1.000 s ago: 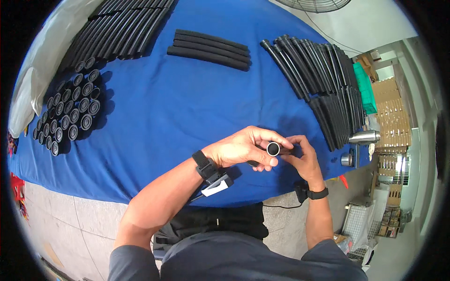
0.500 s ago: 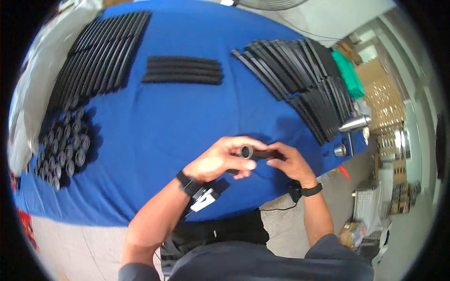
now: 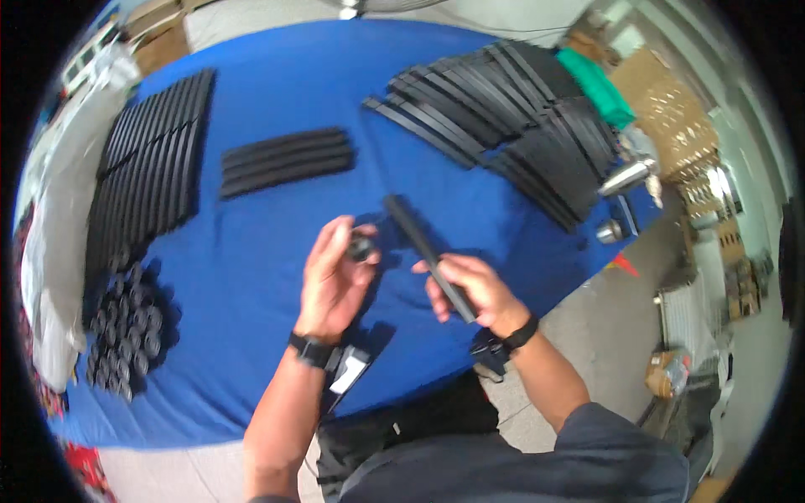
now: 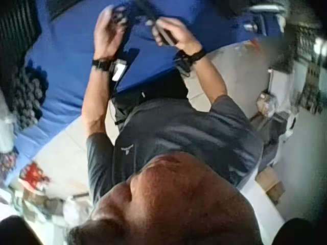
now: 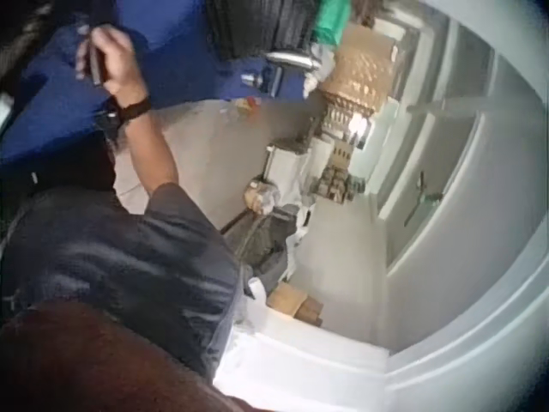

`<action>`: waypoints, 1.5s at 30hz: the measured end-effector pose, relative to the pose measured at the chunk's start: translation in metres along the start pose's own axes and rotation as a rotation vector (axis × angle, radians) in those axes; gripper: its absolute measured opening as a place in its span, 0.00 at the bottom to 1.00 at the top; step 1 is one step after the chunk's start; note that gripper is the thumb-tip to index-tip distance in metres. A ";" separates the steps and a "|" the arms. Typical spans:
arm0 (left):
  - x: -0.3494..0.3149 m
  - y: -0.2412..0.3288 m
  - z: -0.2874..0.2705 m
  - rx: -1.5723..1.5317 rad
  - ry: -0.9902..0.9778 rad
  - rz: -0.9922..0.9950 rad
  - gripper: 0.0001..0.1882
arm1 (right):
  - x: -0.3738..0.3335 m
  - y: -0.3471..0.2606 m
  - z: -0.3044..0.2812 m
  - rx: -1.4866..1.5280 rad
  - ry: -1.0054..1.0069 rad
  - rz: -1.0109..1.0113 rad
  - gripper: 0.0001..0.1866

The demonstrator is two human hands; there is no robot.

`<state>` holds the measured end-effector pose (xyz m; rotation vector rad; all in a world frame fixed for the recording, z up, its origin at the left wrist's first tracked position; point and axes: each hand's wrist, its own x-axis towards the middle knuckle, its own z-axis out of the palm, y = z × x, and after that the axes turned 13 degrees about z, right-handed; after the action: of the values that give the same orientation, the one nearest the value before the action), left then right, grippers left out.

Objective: The person repeatedly picks up a black cylindrical tube and a small circular cap from a blue table. They insert the cap into the end of the tube and then place the assembled unit onto a growing pile of similar items. The process is repeated continuously throughout the clip.

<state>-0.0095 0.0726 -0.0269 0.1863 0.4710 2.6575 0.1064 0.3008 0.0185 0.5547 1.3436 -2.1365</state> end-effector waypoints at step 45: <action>0.013 0.021 -0.005 -0.045 0.204 0.134 0.17 | -0.027 0.033 0.046 0.052 -0.094 0.032 0.26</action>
<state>-0.0305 0.0593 -0.0234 -0.0708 0.4778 2.8299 0.1461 0.2533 0.0312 0.4870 1.2228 -2.1493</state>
